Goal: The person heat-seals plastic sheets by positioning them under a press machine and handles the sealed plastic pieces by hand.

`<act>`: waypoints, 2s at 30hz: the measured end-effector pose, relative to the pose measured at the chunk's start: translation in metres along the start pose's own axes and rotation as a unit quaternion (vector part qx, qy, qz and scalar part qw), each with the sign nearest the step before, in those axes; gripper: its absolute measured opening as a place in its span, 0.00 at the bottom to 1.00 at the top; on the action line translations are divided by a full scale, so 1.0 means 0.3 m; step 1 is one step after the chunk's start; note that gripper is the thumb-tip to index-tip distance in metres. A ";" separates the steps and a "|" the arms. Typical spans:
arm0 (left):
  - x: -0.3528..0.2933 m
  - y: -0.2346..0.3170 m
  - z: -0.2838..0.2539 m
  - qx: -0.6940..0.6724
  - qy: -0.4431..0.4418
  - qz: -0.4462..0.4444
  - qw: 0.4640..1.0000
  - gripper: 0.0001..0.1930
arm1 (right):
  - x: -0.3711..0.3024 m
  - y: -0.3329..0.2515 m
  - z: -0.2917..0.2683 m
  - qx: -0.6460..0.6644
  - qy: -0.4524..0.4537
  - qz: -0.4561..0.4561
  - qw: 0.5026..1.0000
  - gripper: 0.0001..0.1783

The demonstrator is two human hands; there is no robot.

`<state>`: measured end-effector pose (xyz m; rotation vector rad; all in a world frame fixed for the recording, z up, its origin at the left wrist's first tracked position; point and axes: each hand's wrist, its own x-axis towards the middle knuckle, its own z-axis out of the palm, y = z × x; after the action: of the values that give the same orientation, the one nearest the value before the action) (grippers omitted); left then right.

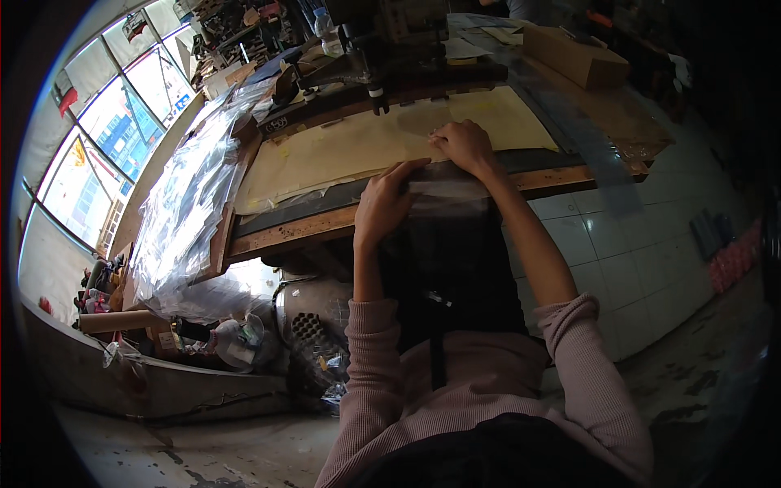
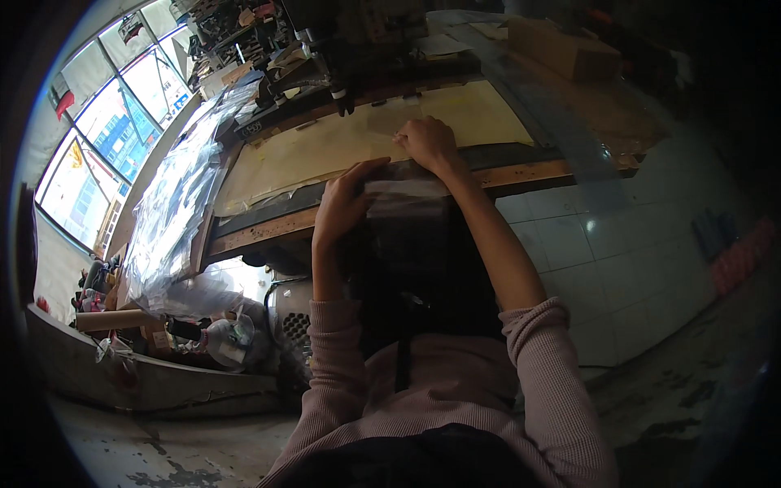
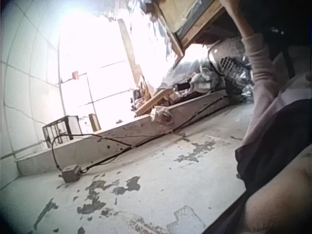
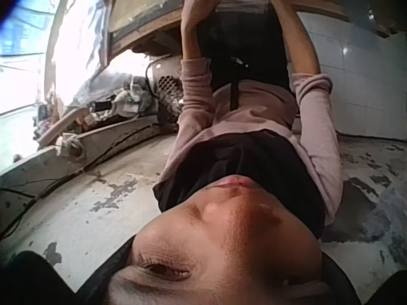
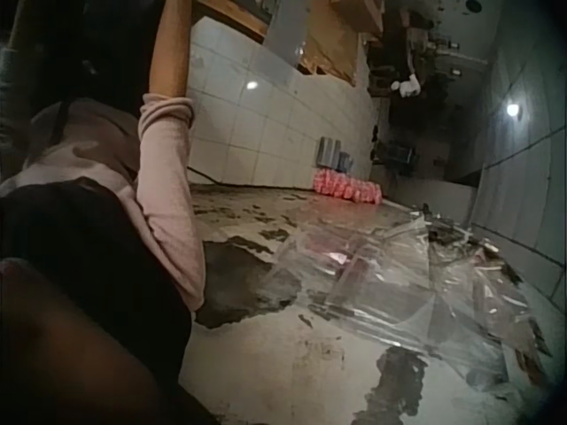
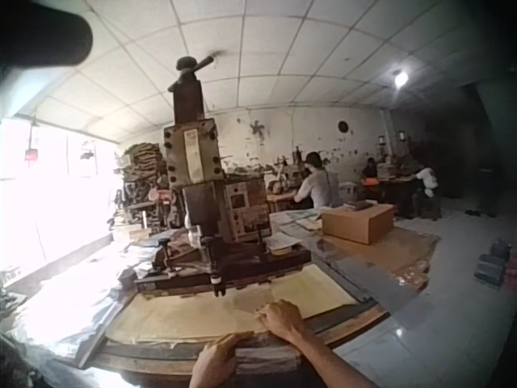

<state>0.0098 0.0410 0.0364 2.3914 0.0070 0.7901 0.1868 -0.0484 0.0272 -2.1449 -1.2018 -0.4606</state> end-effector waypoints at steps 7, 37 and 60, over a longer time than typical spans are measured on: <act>-0.003 -0.001 -0.010 0.003 -0.001 -0.030 1.000 0.24 | -0.007 -0.041 -0.012 -0.087 0.045 -0.056 0.994 0.09; -0.061 0.039 0.032 0.063 0.000 0.031 0.998 0.20 | 0.108 0.221 -0.052 0.040 -0.097 -0.022 0.994 0.14; -0.075 0.020 -0.006 0.014 -0.045 0.076 0.996 0.19 | 0.187 -0.082 -0.620 0.245 -0.157 -0.050 0.955 0.17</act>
<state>-0.0108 0.0329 0.0288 2.4730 -0.2031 0.7545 0.1954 -0.1284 0.2057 -1.7674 -1.4264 0.1424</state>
